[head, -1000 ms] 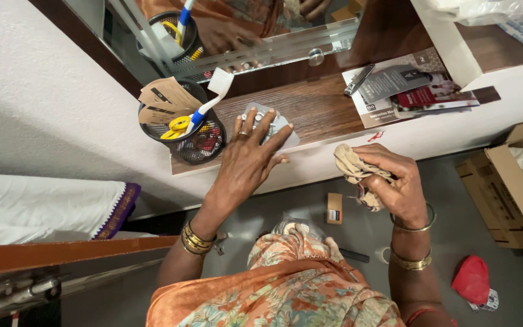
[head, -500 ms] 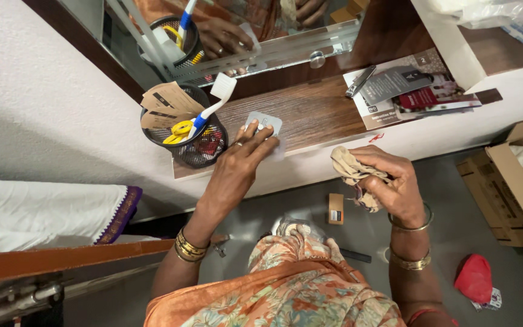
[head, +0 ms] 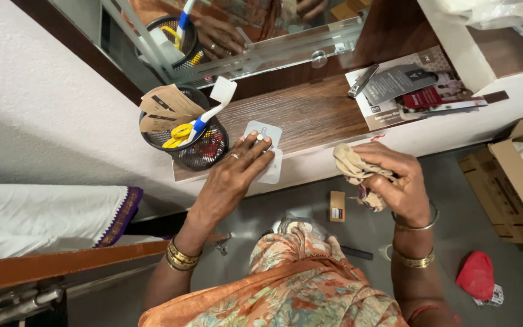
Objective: The person wipes different parts of a shelf unit and objects on it with a cloth. The person moves several items aside, including a packet of wipes and other small containers, to clean the surface of the shelves.
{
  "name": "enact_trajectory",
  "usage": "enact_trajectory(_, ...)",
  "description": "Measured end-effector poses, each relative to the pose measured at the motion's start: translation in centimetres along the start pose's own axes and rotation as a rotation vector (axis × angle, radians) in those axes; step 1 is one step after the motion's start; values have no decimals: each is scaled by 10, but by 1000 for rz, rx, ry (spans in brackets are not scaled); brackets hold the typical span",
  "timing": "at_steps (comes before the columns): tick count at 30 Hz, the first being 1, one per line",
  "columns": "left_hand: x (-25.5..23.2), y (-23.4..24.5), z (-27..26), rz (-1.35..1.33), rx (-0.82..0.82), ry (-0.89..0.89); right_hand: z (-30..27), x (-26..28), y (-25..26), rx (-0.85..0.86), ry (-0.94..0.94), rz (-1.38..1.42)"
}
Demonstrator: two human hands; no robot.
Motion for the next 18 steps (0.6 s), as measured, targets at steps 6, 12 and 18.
enact_trajectory(6,-3,3,-4,29,-30,-63,29,26,-10,-71,193,-309)
enact_trajectory(12,-3,8,-7,11,-16,-81,53,26,-44,-152,364,-827)
enact_trajectory(18,-7,22,-8,4,-77,-102,69,5,-61,-182,366,-870)
Point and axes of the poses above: each hand's wrist, its own z-axis towards the middle knuckle, its own y-axis out of the back of the hand, x = y × z, the point moved 9 cm from there along z, towards the middle knuckle, and after that the axes turned 12 degrees about -x, right-handed, at the moved point
